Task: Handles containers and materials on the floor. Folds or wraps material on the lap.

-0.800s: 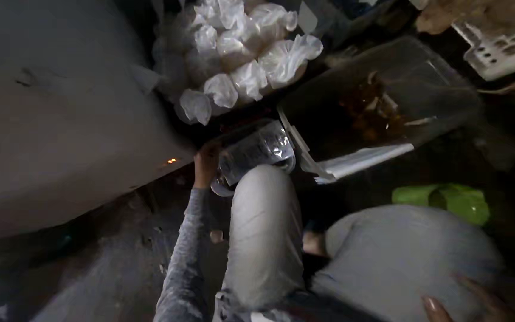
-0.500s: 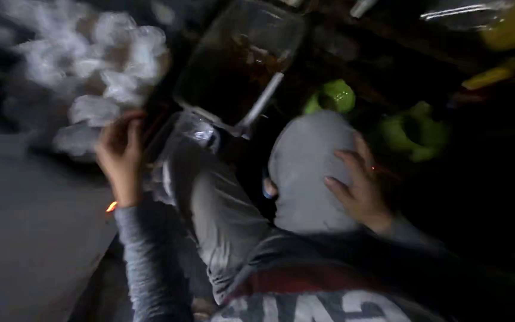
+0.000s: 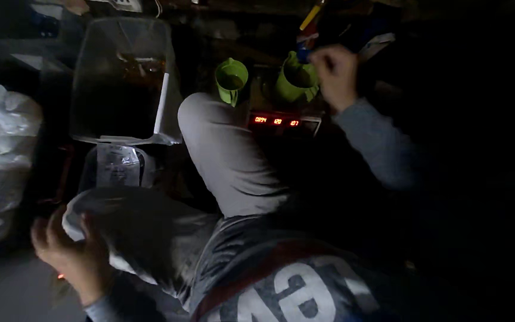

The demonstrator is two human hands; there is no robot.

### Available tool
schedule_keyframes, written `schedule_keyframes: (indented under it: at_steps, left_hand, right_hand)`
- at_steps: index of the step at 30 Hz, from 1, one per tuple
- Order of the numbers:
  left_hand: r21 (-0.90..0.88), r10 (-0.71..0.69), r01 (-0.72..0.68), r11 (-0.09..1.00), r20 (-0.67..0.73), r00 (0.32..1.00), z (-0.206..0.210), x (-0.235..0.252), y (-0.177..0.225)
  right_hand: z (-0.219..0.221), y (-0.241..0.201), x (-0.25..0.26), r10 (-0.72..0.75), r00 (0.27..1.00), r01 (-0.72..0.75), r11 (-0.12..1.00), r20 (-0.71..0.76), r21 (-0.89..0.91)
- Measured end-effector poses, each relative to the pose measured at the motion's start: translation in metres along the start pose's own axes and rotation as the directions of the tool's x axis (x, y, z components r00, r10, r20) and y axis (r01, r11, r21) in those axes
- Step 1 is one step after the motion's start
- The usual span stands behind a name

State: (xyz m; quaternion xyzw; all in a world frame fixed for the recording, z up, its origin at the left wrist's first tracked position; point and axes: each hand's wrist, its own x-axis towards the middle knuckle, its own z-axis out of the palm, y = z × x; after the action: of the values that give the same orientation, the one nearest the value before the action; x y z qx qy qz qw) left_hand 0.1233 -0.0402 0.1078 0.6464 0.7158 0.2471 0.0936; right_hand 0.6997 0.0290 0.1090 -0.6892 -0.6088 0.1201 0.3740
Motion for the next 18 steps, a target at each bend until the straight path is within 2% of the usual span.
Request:
schedule_keyframes:
  at_steps: [2, 3, 6, 8, 11, 18]
  left_hand:
    - [0.049, -0.145, 0.144, 0.988, 0.027, 0.989, 0.023, -0.032, -0.007]
    - [0.067, -0.199, 0.198, 0.978, -0.001, 0.980, 0.031, -0.046, -0.005]
    - [0.088, -0.266, 0.271, 0.959, -0.061, 0.962, 0.035, -0.064, 0.002]
    - [0.094, -0.286, 0.295, 0.951, -0.094, 0.953, 0.033, -0.067, 0.003]
    - [0.121, -0.304, 0.320, 0.940, -0.138, 0.943, 0.031, -0.068, 0.004]
    - [0.118, -0.281, 0.297, 0.948, -0.137, 0.950, 0.030, -0.072, 0.001]
  right_hand:
    - [-0.003, 0.038, 0.074, 0.107, 0.992, -0.096, 0.982, 0.061, -0.166]
    - [0.000, 0.059, 0.102, 0.133, 0.985, -0.098, 0.958, 0.114, -0.270]
    - [0.009, 0.102, 0.155, 0.148, 0.936, 0.042, 0.854, 0.320, -0.518]
    - [0.012, 0.115, 0.167, 0.140, 0.890, 0.161, 0.793, 0.433, -0.587]
    - [0.011, 0.122, 0.170, 0.141, 0.831, 0.263, 0.752, 0.537, -0.604]
    - [0.009, 0.128, 0.183, 0.071, 0.799, 0.381, 0.707, 0.597, -0.595]
